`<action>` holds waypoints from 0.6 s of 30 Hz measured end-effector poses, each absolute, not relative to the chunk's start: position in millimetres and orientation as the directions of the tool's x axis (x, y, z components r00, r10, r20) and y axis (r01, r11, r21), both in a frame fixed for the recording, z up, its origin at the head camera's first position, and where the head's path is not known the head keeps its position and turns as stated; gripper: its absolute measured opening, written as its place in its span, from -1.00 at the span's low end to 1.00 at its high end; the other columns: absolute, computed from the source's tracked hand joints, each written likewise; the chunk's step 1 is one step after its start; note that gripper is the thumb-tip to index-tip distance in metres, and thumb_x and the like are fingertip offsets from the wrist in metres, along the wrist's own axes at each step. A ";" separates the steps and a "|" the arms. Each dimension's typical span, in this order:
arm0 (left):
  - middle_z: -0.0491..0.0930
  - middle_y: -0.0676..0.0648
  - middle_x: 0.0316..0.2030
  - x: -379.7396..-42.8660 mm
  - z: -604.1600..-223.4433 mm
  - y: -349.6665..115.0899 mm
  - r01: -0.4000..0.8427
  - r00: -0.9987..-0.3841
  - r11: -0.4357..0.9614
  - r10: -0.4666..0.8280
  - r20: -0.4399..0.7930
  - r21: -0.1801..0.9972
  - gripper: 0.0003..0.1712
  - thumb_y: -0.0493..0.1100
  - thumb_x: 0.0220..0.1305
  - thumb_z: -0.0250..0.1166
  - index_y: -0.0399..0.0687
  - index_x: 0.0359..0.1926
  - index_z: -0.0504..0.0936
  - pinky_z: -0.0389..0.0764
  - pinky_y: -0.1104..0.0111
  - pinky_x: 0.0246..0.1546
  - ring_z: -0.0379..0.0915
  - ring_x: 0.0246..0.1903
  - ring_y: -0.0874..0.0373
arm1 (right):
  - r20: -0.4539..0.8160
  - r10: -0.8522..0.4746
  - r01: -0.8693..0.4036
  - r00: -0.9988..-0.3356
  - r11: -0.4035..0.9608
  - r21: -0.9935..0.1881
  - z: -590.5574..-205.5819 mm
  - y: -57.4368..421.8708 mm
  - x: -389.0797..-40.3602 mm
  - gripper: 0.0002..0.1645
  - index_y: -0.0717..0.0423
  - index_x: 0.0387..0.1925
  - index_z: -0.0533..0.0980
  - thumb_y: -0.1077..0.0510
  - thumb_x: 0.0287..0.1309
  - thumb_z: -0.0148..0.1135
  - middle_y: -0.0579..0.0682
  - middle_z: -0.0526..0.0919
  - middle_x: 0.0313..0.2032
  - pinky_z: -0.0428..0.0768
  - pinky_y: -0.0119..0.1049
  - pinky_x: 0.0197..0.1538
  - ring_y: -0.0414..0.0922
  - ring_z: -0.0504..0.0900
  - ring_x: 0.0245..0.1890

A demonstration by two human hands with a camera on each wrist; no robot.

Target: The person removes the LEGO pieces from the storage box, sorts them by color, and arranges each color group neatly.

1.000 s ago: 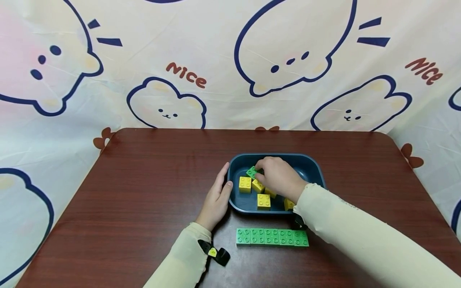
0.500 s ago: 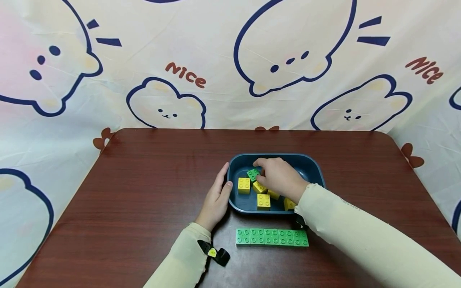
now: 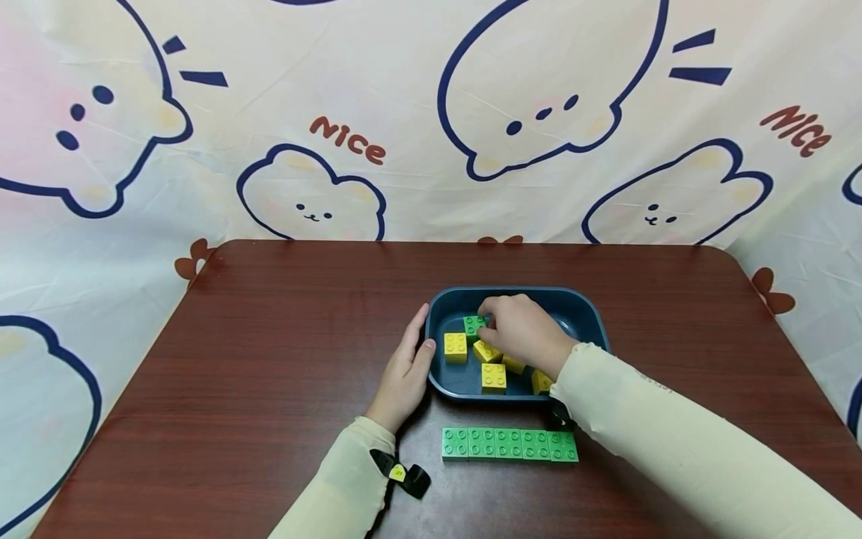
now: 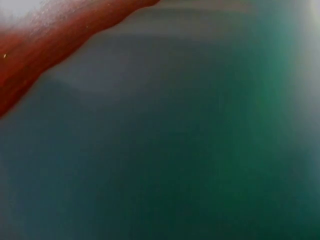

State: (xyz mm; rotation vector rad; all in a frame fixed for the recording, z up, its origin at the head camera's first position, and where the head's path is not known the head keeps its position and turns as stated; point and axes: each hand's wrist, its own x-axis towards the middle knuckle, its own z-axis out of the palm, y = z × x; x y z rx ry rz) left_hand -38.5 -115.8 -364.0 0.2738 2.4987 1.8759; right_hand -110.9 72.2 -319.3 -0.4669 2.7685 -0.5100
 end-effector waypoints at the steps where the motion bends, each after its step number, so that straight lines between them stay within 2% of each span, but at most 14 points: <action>1: 0.02 0.09 0.41 -38.5 -363.9 -115.6 0.136 -0.985 0.269 0.141 0.100 0.954 -0.42 -0.19 0.47 -0.14 0.17 0.44 -0.01 0.03 0.17 0.33 -0.10 0.35 0.29 | -0.215 -0.360 -0.260 -0.908 0.885 -0.386 -319.5 72.4 -110.8 -0.52 0.01 0.10 0.49 -0.01 0.15 0.23 -0.07 0.61 -0.29 0.59 -0.33 -0.31 -0.20 0.53 -0.45; 8: 0.02 0.08 0.40 -38.8 -365.2 -115.6 0.143 -0.984 0.267 0.141 0.108 0.953 -0.41 -0.20 0.46 -0.14 0.16 0.44 -0.01 0.03 0.17 0.33 -0.10 0.35 0.29 | -0.210 -0.376 -0.272 -0.902 0.876 -0.399 -321.6 73.1 -112.0 -0.53 -0.03 0.09 0.51 -0.02 0.14 0.25 -0.03 0.59 -0.02 0.56 -0.15 -0.05 -0.14 0.55 -0.18; 18: 0.02 0.04 0.41 -38.1 -363.7 -115.4 0.147 -0.984 0.280 0.141 0.111 0.949 -0.42 -0.19 0.47 -0.14 0.14 0.44 -0.01 0.04 0.17 0.32 -0.10 0.35 0.28 | -0.239 -0.351 -0.248 -0.905 0.894 -0.373 -321.7 71.4 -114.5 -0.51 -0.01 0.08 0.53 -0.08 0.13 0.24 -0.01 0.56 0.06 0.55 -0.14 -0.02 -0.14 0.55 -0.15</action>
